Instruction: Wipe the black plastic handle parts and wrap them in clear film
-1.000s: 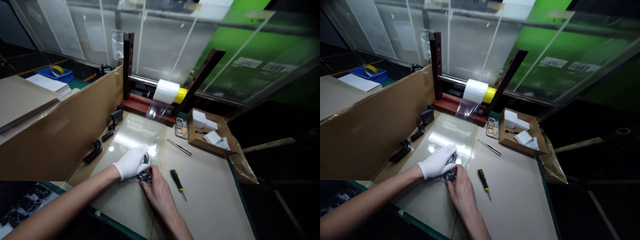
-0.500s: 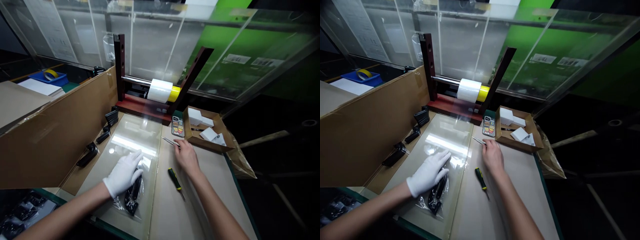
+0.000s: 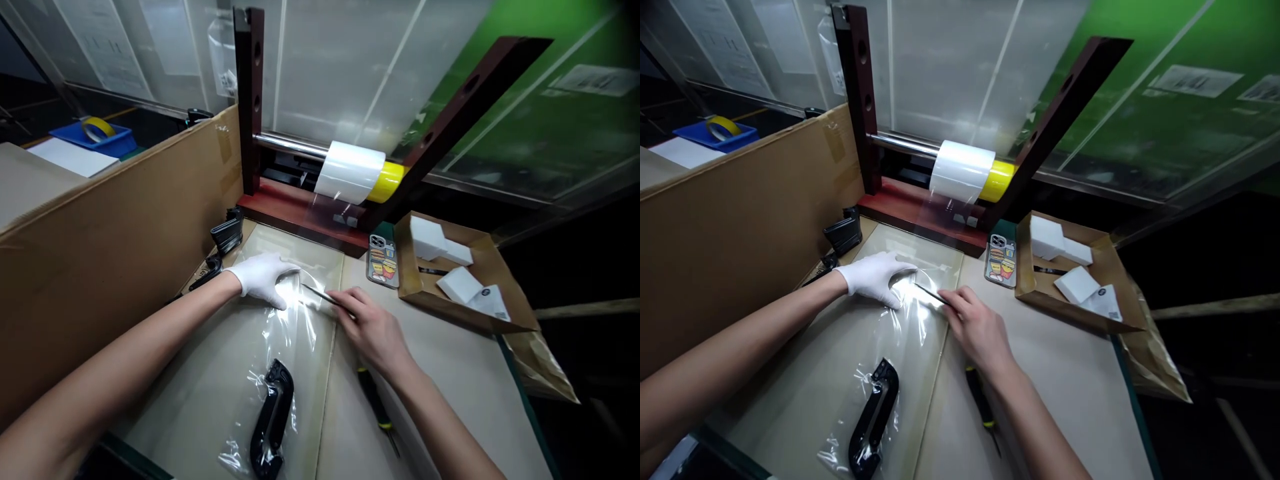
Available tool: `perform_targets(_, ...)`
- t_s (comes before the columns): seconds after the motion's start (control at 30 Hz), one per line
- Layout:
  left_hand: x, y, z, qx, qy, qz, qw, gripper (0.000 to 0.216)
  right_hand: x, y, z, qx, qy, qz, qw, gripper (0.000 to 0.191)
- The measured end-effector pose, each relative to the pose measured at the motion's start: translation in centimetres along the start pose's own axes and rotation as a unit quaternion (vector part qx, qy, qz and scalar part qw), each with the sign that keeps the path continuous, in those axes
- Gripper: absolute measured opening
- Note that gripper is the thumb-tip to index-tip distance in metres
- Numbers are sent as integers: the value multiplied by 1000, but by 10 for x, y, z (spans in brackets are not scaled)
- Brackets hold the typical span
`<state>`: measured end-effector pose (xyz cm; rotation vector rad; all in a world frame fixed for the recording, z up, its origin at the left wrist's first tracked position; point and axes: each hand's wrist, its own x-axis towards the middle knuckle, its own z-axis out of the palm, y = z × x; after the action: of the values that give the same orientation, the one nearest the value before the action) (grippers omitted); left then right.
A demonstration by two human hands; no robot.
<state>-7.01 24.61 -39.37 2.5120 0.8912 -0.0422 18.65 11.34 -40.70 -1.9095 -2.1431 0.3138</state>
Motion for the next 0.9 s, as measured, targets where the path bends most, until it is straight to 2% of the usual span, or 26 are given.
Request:
perform_targets(0.07,3,-3,-2,1,-31,10,999,79,23,-24,10,-12,-5,-31,999,30)
perform_targets(0.13,6,-6,-2,-3,-55,7,998,82,39,-29,17,-17,-15,-49,999,31)
perform_targets(0.2,7,-9,-1,2,-61,1,998,88,38,-13,16,-17,-27,-52,998,31)
perform_targets(0.3,7,-12,2,10,-46,4,999,98,11,26,-1,-25,-39,-21,999,32)
perform_targets(0.4,7,-13,4,-1,-37,0,999,90,-14,36,-11,-37,-23,26,999,36)
perform_targets(0.47,7,-12,5,-9,-33,-11,999,72,-11,18,-3,-23,-10,37,999,38)
perform_targets(0.53,7,-9,6,-11,-30,-24,999,58,8,-12,13,2,-16,41,999,34)
perform_targets(0.6,7,-7,7,-11,-27,-35,999,53,32,-41,27,25,-39,58,997,29)
perform_targets(0.67,7,-6,9,-15,-22,-44,999,52,48,-60,31,47,-69,83,993,28)
perform_targets(0.73,8,-6,9,-28,-16,-49,998,51,49,-70,22,83,-109,82,987,28)
perform_targets(0.83,1,-2,5,-68,-9,-41,997,49,24,-82,-7,141,-158,44,976,25)
perform_targets(0.9,-13,7,0,-105,-11,-16,994,49,3,-93,-27,164,-147,12,975,23)
